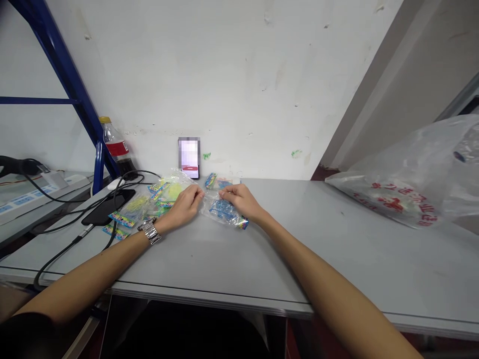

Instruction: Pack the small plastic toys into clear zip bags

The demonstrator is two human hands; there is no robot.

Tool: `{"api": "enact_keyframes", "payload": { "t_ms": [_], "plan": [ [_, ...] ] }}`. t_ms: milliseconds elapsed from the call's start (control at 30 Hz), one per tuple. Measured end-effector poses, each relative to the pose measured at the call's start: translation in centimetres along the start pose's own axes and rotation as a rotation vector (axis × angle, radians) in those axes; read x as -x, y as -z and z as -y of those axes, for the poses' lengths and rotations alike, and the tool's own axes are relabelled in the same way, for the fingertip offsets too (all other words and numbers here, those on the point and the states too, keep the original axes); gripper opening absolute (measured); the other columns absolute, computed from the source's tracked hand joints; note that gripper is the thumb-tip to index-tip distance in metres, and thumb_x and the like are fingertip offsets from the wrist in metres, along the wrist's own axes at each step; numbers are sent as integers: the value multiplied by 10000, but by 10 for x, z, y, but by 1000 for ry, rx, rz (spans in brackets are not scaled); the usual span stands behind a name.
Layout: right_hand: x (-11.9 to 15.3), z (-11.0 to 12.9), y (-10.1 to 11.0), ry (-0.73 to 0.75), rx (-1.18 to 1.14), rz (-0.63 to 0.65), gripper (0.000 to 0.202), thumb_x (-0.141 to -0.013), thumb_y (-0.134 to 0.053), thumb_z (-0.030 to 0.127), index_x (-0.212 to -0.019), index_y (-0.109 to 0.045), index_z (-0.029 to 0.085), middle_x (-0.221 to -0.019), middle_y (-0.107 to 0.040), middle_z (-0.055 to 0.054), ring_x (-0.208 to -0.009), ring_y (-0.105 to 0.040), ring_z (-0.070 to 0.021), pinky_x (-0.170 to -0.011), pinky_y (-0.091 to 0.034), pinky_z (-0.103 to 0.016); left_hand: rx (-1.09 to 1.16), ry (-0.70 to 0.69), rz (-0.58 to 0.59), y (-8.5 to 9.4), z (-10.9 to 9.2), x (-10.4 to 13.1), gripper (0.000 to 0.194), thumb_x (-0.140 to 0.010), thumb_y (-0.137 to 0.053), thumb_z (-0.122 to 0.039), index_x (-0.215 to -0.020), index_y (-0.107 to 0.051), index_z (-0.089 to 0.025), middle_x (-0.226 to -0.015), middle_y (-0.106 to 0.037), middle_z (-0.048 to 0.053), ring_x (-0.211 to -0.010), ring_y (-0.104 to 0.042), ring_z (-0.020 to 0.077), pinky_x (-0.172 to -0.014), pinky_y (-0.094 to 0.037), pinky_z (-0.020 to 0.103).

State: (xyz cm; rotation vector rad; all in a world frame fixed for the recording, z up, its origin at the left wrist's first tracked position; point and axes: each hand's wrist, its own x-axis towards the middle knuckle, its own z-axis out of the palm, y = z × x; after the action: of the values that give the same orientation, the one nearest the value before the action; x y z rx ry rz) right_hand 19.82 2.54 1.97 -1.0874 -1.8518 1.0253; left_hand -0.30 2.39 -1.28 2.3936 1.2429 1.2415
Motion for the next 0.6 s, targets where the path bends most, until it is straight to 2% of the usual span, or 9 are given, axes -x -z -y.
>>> {"api": "enact_keyframes", "payload": {
  "t_ms": [233,367,467,600],
  "plan": [
    [0,-1,0,4,-8,-52,340,-745,-584,493,-624,-542,177,-506,-298,64,-482,-256,-86,-497,-203,-270,49,25,-52,1,-9,1,251,-986,-338,-312,-768,-404,-206,-765,-515,29,-765,-510,176,-740,-405,316],
    [0,-1,-1,24,-5,-93,350,-744,-579,501,-647,-570,165,-511,-309,61,-492,-264,-88,-500,-207,-269,66,46,-36,1,-15,3,261,-958,-427,-358,-749,-414,-203,-738,-514,18,-727,-504,161,-694,-407,301],
    [0,-1,-2,40,-10,-107,352,-751,-571,500,-656,-585,161,-513,-321,57,-496,-273,-92,-500,-208,-271,63,61,19,0,-16,5,225,-926,-481,-316,-739,-432,-200,-711,-519,12,-685,-489,153,-645,-399,292],
    [0,0,-2,54,2,-109,353,-755,-567,501,-660,-589,161,-506,-305,61,-489,-258,-89,-497,-195,-273,33,27,42,0,-12,5,186,-922,-454,-250,-744,-424,-204,-710,-518,12,-682,-483,155,-636,-382,291]
  ]
}}
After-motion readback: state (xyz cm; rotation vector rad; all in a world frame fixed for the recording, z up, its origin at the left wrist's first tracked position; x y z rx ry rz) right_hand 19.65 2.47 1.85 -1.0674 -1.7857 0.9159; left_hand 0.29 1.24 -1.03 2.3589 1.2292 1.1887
